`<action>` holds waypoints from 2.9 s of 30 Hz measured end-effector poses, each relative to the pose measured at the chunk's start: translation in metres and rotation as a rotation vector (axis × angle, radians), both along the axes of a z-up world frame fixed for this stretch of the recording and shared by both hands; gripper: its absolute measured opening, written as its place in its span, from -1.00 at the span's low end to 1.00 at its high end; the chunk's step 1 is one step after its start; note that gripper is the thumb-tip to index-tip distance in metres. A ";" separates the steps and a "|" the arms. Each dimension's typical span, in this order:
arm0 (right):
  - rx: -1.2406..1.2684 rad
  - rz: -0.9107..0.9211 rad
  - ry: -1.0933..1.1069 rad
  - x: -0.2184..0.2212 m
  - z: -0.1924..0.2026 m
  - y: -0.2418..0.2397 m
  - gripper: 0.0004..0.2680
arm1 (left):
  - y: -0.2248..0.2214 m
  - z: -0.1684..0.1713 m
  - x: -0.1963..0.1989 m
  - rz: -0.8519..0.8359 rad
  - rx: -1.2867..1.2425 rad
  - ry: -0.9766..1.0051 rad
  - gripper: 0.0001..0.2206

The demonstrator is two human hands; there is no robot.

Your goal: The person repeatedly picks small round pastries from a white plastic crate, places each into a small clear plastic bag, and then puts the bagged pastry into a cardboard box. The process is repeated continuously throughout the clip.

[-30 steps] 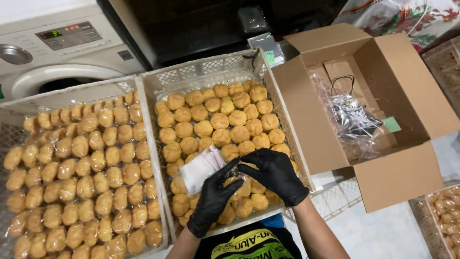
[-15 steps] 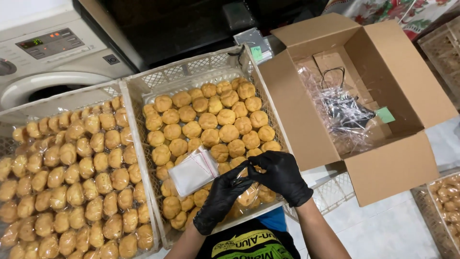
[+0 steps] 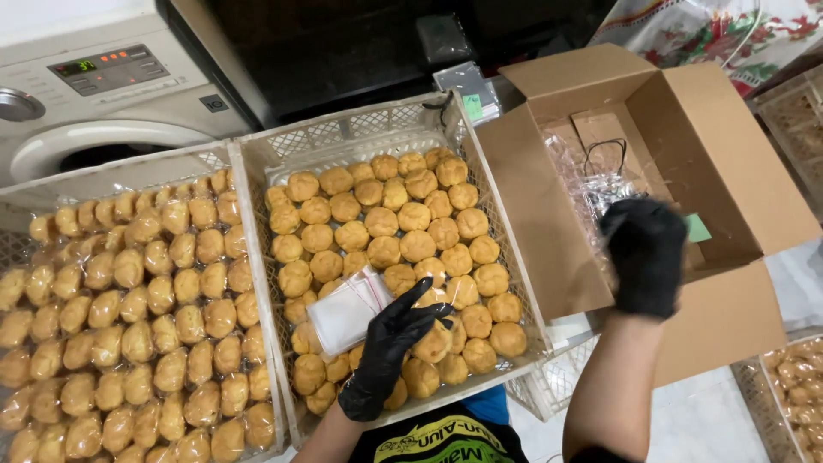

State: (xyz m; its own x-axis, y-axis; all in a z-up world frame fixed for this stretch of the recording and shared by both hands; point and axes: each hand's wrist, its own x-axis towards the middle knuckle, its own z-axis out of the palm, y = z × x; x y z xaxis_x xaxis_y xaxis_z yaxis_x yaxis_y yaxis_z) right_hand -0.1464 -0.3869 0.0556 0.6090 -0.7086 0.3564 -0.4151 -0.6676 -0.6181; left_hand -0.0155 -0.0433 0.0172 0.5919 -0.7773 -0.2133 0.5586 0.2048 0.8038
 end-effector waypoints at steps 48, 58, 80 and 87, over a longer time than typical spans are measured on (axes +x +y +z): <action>1.264 0.699 -0.278 0.032 -0.041 0.164 -0.92 | 0.029 -0.015 0.005 0.006 -0.165 0.112 -0.44; 0.778 0.676 0.513 0.072 0.044 0.147 -0.85 | 0.059 -0.066 0.049 0.242 1.088 -1.781 -0.62; -0.045 0.692 0.505 0.393 -0.154 0.213 -0.55 | 0.070 -0.075 0.062 0.370 1.311 -1.690 -0.57; 0.270 0.830 0.181 0.335 -0.105 0.204 -0.58 | 0.067 -0.088 0.062 0.545 1.177 -1.708 -0.78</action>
State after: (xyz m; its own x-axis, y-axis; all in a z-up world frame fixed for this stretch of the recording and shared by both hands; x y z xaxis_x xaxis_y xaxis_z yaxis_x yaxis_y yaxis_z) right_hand 0.1889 -0.1825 -0.0499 0.9941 -0.0603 0.0897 0.0308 -0.6374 -0.7699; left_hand 0.0463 0.0239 -0.0711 0.7405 -0.4468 0.5021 -0.5902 -0.7896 0.1677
